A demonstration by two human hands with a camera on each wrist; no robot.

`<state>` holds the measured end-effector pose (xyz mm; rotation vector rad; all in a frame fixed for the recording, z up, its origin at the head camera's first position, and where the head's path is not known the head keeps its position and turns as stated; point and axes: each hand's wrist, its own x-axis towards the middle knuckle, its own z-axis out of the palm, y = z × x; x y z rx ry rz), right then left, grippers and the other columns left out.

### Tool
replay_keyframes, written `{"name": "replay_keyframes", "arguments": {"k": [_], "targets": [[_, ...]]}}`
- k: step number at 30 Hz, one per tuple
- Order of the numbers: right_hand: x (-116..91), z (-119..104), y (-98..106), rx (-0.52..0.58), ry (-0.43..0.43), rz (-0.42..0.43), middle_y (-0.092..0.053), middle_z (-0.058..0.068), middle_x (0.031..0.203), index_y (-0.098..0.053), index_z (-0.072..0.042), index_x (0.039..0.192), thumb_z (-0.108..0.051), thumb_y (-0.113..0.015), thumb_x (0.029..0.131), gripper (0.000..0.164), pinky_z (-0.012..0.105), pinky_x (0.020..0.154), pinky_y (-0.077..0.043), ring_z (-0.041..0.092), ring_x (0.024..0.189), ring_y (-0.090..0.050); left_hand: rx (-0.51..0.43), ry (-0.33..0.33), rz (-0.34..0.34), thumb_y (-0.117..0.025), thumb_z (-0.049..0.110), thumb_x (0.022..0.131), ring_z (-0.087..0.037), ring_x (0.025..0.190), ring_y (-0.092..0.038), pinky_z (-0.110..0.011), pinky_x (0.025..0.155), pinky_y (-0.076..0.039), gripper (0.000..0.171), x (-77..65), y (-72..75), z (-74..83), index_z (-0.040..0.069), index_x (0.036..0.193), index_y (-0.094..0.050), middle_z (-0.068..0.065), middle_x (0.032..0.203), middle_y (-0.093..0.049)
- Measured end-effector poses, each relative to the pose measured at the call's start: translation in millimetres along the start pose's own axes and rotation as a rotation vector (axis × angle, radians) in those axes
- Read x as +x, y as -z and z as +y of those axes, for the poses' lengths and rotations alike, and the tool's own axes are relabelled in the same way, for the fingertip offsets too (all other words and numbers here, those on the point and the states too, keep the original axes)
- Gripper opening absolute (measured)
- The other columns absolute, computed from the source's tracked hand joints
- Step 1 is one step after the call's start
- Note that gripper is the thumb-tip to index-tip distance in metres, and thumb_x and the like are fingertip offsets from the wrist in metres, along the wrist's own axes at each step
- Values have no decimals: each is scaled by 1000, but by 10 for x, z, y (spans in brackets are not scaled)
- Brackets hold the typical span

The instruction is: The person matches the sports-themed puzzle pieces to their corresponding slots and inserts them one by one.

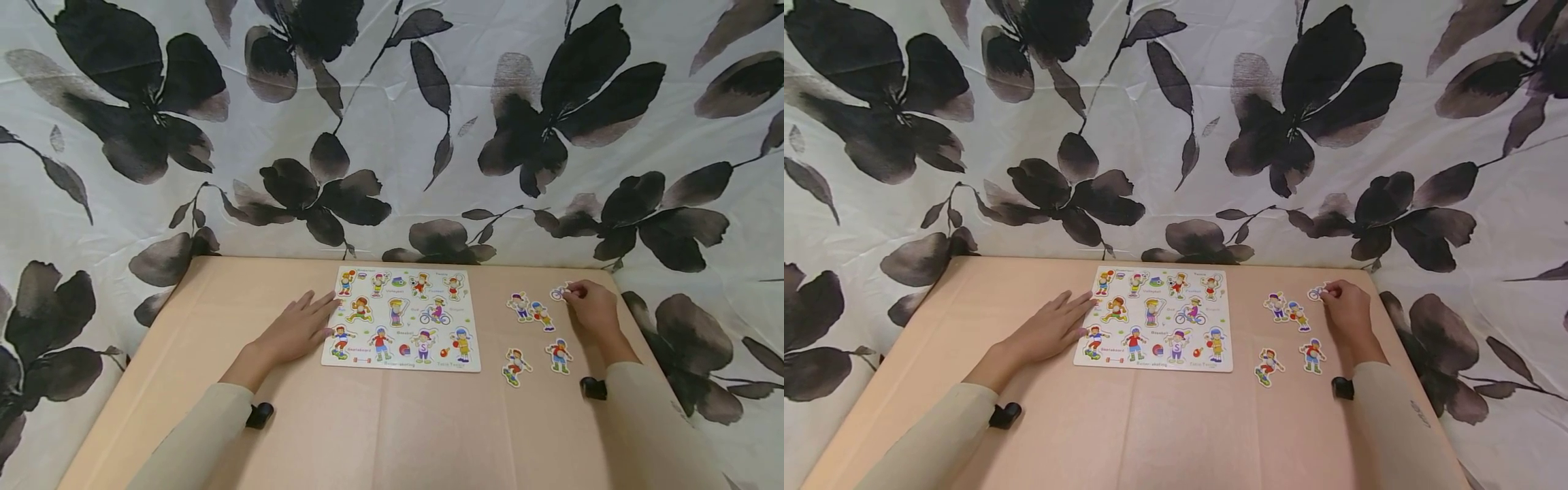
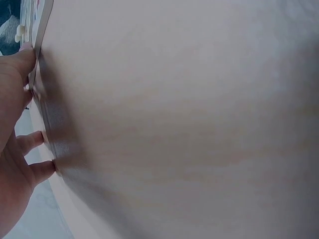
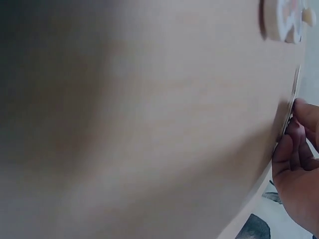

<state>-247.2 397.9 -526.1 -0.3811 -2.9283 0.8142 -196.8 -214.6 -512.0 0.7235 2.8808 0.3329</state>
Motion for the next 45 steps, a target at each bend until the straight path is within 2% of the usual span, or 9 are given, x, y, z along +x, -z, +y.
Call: {"name": "replay_keyframes", "arguments": {"k": [4,9,16,22,26,30,35,45], "targets": [[-6,-4,17,-3,16,6,-61,22,100,-63,8,117,-16,-62,104,28,27,65,-45,33,90,-55,5,0,-1,-55,43,106,-50,155,-22,-70,121,-24,65,6,4,14,17,163,-35,-4,171,-28],[-25,-55,32,-20,86,16,-63,21,97,-65,6,112,-17,-65,103,24,29,66,-46,31,87,-56,6,1,-1,-55,43,106,-50,155,-23,-70,122,-24,66,4,1,10,17,163,-35,-5,171,-28],[-125,-278,63,-4,154,-14,-65,19,99,-67,4,112,-17,-66,102,24,32,71,-48,30,89,-57,13,7,11,-55,42,106,-50,155,-23,-70,121,-25,65,-17,4,-13,17,162,-35,-5,171,-28],[-256,-474,60,14,177,-54,-64,18,101,-67,1,114,-20,-65,103,24,28,71,-49,29,90,-57,13,13,9,-55,42,106,-50,155,-23,-69,122,-24,65,-16,-2,-23,18,163,-34,-5,171,-27],[-319,-599,8,19,209,-71,-62,15,99,-67,-1,113,-20,-66,103,22,23,65,-48,27,87,-56,9,12,9,-54,42,106,-50,155,-22,-69,122,-23,65,-7,-7,-28,18,163,-34,-4,171,-27],[-358,-738,-60,35,290,-71,-64,14,95,-70,0,106,-16,-72,99,17,21,59,-47,26,83,-57,2,9,10,-55,42,106,-49,155,-22,-69,122,-23,65,2,-10,-28,19,163,-34,-4,171,-27],[-400,-909,-146,31,377,-77,-66,11,90,-72,-1,99,-14,-77,94,15,23,64,-46,23,80,-58,-1,2,10,-55,42,106,-49,155,-22,-69,122,-23,65,20,-21,-25,19,163,-33,-3,172,-27],[-487,-1248,-377,72,378,-181,-65,8,90,-73,-3,100,-16,-77,94,15,26,69,-48,22,83,-57,3,2,6,-55,42,106,-49,155,-21,-70,122,-23,65,31,-21,-7,18,163,-34,-4,172,-26]]}}
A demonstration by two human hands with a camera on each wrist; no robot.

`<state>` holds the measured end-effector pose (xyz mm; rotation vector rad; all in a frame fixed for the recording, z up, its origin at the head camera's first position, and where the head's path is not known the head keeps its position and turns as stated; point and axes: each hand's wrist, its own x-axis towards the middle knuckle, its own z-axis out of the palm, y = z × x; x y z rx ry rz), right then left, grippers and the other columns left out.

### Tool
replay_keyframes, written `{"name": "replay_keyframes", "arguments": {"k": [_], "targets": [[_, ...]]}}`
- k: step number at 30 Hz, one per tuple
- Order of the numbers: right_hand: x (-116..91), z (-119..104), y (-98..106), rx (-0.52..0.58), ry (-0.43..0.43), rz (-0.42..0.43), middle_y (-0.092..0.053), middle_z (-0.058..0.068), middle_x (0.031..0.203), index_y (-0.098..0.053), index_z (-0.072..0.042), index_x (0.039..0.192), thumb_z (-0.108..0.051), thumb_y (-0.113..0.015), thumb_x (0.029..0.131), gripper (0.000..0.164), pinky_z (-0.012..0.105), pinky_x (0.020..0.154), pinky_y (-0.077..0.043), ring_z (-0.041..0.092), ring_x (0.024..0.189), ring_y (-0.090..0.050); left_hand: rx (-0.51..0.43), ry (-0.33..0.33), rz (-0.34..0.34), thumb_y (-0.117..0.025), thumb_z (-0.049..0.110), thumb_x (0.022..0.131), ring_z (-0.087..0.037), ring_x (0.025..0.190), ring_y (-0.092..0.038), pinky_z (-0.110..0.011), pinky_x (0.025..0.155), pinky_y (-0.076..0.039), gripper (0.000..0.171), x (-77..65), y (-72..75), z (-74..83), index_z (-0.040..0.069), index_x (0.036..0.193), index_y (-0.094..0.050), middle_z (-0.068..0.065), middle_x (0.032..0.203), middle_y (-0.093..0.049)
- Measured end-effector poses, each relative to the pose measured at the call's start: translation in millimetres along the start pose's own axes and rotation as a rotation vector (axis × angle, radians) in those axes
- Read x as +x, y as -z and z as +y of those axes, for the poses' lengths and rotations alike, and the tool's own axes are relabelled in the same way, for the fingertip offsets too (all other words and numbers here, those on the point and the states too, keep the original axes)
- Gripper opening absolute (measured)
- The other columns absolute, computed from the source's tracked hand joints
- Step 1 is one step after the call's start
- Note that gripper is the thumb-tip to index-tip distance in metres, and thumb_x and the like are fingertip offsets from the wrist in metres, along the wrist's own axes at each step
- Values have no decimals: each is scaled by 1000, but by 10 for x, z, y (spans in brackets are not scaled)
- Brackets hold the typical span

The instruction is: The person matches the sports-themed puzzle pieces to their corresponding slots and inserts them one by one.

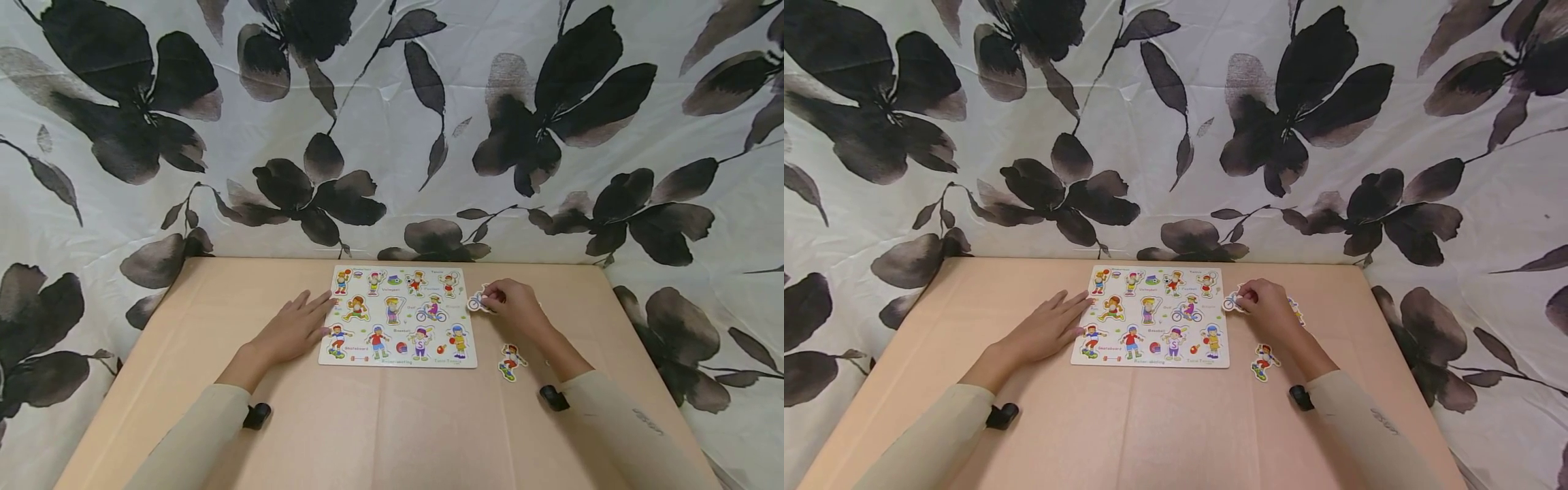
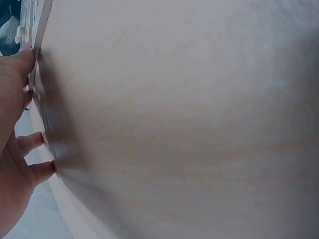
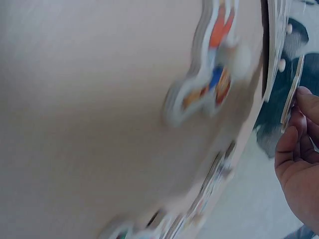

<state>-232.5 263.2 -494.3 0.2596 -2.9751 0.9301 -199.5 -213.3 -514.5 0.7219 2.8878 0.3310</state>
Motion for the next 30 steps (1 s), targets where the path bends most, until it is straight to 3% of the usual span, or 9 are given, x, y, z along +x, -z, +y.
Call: {"name": "replay_keyframes", "arguments": {"k": [7,18,24,30], "targets": [[50,-217,-211,35,29,-54,-64,6,90,-73,-7,98,-18,-77,95,12,25,69,-49,18,83,-57,-4,3,1,-55,41,106,-50,155,-22,-70,122,-24,65,-15,24,16,17,163,-34,-5,171,-28],[115,-572,-456,-2,101,-142,-61,2,87,-72,-9,94,-17,-78,94,10,24,69,-49,15,81,-56,-4,2,1,-56,43,106,-49,155,-22,-70,122,-24,66,-28,18,4,17,163,-35,-4,171,-28],[156,-649,-567,-20,149,-154,-62,-1,82,-72,-11,89,-17,-78,93,10,23,67,-47,12,76,-54,-6,-4,4,-55,44,106,-49,155,-22,-70,122,-24,66,-20,0,-12,18,163,-34,-3,172,-27],[160,-712,-618,-39,126,-196,-60,0,83,-71,-13,89,-19,-77,95,10,24,67,-47,13,77,-54,-9,-2,4,-55,44,106,-48,156,-22,-70,122,-23,66,-24,-13,-22,19,163,-34,-3,172,-27]]}}
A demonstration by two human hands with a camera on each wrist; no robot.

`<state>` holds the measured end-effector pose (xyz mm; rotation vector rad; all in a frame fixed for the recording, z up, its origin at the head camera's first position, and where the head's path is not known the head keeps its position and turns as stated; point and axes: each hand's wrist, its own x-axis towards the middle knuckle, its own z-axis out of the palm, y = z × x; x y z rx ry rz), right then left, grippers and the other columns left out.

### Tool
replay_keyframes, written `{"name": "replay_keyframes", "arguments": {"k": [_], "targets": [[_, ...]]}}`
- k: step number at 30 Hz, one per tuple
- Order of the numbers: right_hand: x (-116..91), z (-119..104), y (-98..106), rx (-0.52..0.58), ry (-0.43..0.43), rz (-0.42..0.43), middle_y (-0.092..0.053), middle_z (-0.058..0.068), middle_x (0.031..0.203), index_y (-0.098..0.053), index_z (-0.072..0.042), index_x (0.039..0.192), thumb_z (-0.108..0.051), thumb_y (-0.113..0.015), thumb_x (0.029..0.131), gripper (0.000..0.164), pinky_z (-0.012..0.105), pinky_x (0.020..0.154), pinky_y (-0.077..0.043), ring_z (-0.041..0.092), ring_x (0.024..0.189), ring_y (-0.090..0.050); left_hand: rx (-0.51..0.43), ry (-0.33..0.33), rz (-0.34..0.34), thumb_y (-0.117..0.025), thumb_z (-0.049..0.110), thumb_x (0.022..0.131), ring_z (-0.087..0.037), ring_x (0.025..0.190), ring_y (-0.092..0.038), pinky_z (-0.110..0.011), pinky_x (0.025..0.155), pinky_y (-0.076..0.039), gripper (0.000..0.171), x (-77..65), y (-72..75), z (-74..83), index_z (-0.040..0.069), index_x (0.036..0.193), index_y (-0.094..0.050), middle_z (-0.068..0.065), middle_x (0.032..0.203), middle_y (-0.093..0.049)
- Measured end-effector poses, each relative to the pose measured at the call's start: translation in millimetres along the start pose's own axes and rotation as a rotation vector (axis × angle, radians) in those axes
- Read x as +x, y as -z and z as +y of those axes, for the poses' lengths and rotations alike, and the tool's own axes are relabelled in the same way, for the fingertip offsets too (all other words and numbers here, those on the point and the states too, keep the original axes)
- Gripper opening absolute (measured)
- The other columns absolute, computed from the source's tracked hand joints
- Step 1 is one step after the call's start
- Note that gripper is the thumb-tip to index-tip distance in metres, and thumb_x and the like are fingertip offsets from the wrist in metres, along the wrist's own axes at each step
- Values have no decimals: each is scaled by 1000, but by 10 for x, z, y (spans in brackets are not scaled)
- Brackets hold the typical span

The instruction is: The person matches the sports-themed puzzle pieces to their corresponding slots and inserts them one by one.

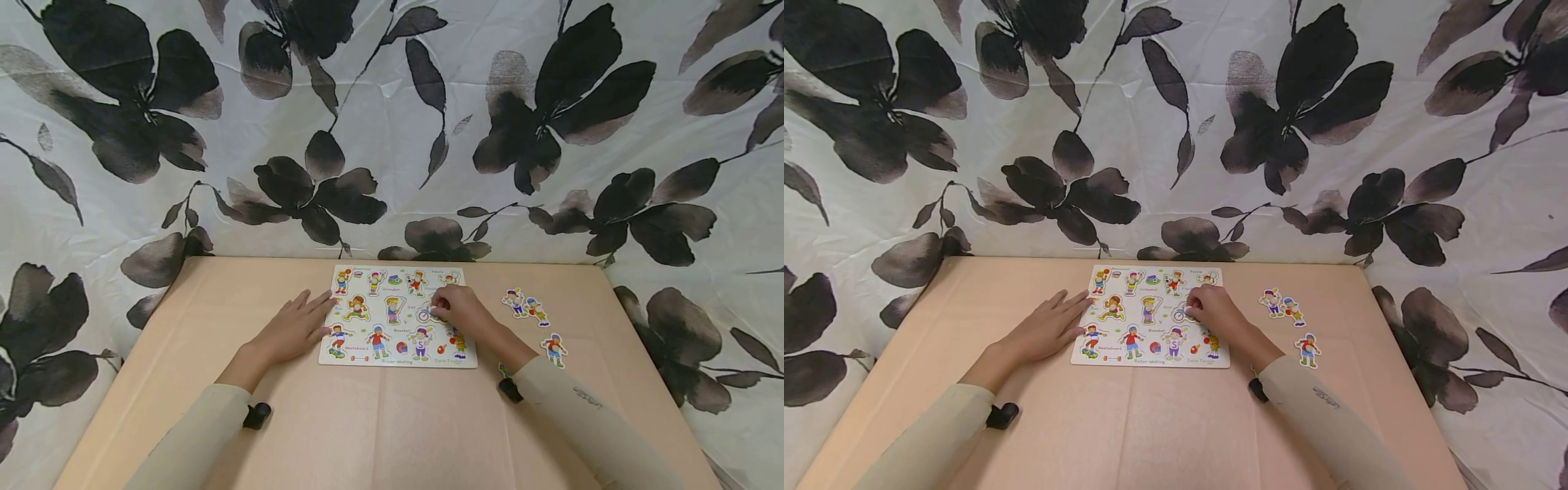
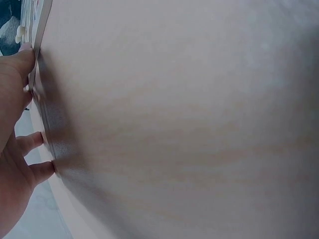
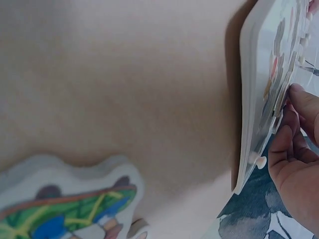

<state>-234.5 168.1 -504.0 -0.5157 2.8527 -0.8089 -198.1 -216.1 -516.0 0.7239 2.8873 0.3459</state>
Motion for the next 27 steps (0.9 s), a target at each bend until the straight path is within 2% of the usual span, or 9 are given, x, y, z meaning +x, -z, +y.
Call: {"name": "replay_keyframes", "arguments": {"k": [11,19,27], "targets": [[75,-39,-6,-35,19,-24,-61,-1,81,-70,-13,90,-18,-77,95,10,24,67,-47,13,76,-54,3,-2,6,-55,44,106,-48,155,-22,-69,122,-24,66,-4,8,9,19,163,-35,-3,171,-27],[97,-45,36,-52,8,-72,-60,0,80,-68,-13,88,-18,-76,95,12,26,66,-45,14,75,-53,11,-6,1,-55,43,106,-49,155,-23,-69,122,-24,66,11,8,6,18,163,-34,-4,171,-27],[126,-41,33,-67,4,-72,-61,1,80,-69,-12,88,-18,-76,96,12,26,67,-46,14,76,-54,12,-13,5,-54,42,107,-50,154,-24,-70,121,-25,64,23,-1,-7,18,163,-34,-5,171,-28]]}}
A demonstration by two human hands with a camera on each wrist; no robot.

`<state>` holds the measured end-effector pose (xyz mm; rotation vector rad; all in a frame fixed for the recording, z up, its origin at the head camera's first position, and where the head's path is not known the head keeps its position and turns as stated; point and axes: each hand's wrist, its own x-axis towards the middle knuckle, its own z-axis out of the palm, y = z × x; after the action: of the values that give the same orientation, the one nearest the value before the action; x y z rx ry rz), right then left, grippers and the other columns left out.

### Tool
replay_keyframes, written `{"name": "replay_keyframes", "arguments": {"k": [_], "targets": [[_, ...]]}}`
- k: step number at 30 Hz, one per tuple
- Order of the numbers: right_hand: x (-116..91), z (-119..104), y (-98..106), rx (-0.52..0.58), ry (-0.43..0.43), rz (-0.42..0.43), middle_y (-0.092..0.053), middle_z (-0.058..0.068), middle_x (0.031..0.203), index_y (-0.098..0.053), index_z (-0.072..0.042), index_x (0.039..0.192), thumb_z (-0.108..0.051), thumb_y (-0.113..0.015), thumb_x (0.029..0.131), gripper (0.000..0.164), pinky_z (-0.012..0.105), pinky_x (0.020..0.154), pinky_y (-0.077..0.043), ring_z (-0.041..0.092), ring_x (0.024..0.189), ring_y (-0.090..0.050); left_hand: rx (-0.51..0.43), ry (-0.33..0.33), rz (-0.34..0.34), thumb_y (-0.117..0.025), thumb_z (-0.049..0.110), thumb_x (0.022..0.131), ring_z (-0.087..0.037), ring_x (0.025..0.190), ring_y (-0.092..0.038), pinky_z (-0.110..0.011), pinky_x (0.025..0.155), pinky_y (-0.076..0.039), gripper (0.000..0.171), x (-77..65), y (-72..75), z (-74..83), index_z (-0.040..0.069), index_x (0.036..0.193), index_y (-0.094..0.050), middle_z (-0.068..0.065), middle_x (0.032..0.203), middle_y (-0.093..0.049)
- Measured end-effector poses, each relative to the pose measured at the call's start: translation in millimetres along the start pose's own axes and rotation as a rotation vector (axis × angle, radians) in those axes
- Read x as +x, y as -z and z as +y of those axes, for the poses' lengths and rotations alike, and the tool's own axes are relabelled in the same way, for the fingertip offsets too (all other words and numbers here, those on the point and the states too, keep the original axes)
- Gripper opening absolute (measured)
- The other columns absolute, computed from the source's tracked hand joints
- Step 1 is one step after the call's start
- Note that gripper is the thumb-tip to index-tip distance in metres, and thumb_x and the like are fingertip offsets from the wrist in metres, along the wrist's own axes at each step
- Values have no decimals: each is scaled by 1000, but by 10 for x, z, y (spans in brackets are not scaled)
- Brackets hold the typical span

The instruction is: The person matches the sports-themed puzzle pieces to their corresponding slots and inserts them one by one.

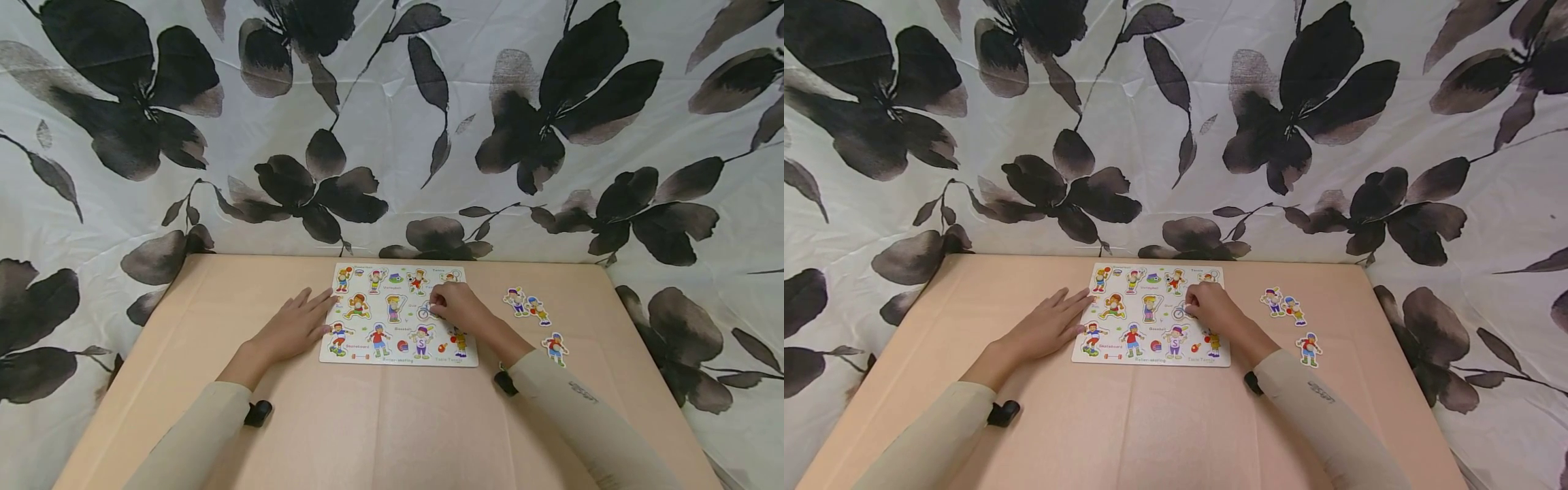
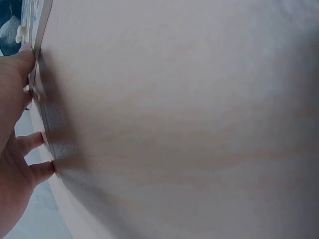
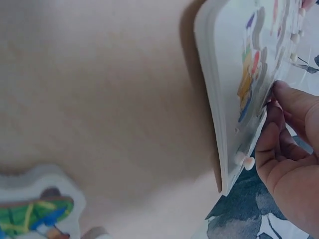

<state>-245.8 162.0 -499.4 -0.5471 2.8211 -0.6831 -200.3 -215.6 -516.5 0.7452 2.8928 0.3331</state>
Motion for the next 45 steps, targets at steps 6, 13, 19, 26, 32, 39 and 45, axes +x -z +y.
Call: {"name": "replay_keyframes", "arguments": {"k": [6,13,19,26,32,39,45], "targets": [[1,-10,-26,-11,-6,3,-61,1,80,-68,-12,88,-18,-74,97,12,27,67,-46,14,75,-54,-6,0,-4,-54,40,107,-50,154,-23,-70,121,-25,64,-4,22,15,17,163,-34,-5,171,-28],[-3,-41,-29,-5,-18,4,-62,2,82,-69,-11,90,-17,-75,96,10,28,69,-46,15,77,-54,4,-5,1,-56,39,106,-52,153,-25,-70,120,-26,64,-23,59,40,16,162,-36,-7,170,-30],[-27,-32,1,41,-26,2,-62,2,86,-70,-9,98,-17,-77,95,11,26,70,-48,15,80,-55,2,-11,-5,-55,41,106,-52,153,-24,-70,121,-26,64,-23,45,31,16,162,-35,-6,170,-30],[-138,9,168,84,-6,20,-64,1,89,-73,-8,107,-19,-78,94,18,27,73,-50,16,83,-57,13,-2,-7,-54,43,106,-51,154,-23,-71,120,-25,65,-23,31,14,18,163,-34,-4,171,-28],[-322,185,365,76,35,43,-64,0,92,-74,-7,112,-18,-75,96,19,29,76,-52,16,86,-57,5,4,-14,-54,42,106,-50,155,-23,-71,120,-25,64,-20,41,18,19,163,-34,-3,171,-28],[-582,452,502,58,67,110,-66,-2,89,-75,-8,107,-14,-77,94,15,26,72,-52,14,82,-57,-8,13,-27,-53,41,107,-50,155,-21,-71,121,-24,64,-22,60,28,20,163,-34,-3,172,-27],[-852,693,507,65,88,109,-67,-5,87,-76,-9,105,-10,-80,91,15,23,68,-52,9,79,-56,-6,10,-32,-52,41,107,-50,155,-21,-71,121,-24,63,-13,52,26,21,163,-33,-2,172,-26]]}}
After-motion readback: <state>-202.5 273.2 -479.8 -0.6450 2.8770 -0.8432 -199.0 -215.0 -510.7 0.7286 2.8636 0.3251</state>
